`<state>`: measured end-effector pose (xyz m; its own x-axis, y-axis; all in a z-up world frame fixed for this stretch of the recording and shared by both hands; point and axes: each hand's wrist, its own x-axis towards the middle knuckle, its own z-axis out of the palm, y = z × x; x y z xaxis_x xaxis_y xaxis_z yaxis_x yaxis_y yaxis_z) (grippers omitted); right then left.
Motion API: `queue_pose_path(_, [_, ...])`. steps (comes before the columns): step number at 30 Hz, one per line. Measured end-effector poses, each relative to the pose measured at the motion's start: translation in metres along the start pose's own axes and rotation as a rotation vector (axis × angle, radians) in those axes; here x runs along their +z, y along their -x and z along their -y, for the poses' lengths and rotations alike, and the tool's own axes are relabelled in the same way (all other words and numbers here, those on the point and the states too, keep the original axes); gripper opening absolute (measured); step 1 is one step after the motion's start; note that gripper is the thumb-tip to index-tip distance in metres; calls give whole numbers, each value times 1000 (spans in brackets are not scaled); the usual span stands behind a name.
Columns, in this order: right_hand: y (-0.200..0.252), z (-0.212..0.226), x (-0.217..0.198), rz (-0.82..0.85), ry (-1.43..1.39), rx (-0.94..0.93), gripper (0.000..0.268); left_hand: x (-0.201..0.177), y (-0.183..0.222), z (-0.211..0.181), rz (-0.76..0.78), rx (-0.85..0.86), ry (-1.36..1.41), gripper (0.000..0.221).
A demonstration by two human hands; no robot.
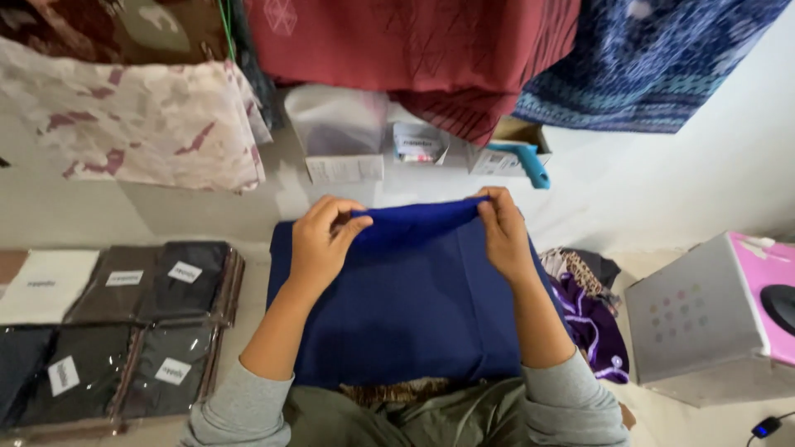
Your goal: The person uses a lint roller on a blue cloth, folds the fabric into a small rectangle, and slides it into a clear plastic bag.
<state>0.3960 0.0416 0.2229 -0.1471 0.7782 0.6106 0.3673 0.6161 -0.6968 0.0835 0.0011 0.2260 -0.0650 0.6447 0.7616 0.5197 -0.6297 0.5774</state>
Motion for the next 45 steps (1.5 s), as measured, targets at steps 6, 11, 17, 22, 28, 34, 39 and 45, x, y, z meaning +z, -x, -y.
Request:
queue_pose_path(6, [141,-32,28,87,170,84,13,5,131,24,235,-43,43,24])
queue_pose_path(11, [255,-79,44,225,270,-44,18,24,260,58,303,-204,84,8])
queue_pose_path(17, [239,-79,49,189,168,85,23,34,241,47,230,-257,-76,20])
queue_pose_path(22, [148,-83,88,-13,247,349,17,87,186,85,-3,-345,-337,30])
queue_pose_path(28, [89,-155,151,-58,566,489,10,126,139,138,172,-779,-565,28])
queue_pose_path(34, [89,-169,169,15,1009,331,15,139,151,161,-62,-455,-1074,28])
queue_pose_path(39, [96,-186,167,-60,986,292,43,127,147,154,-53,-271,-967,41])
queue_pose_path(45, [94,-199,162,44,814,405,41,129,149,163,-84,-186,-812,31])
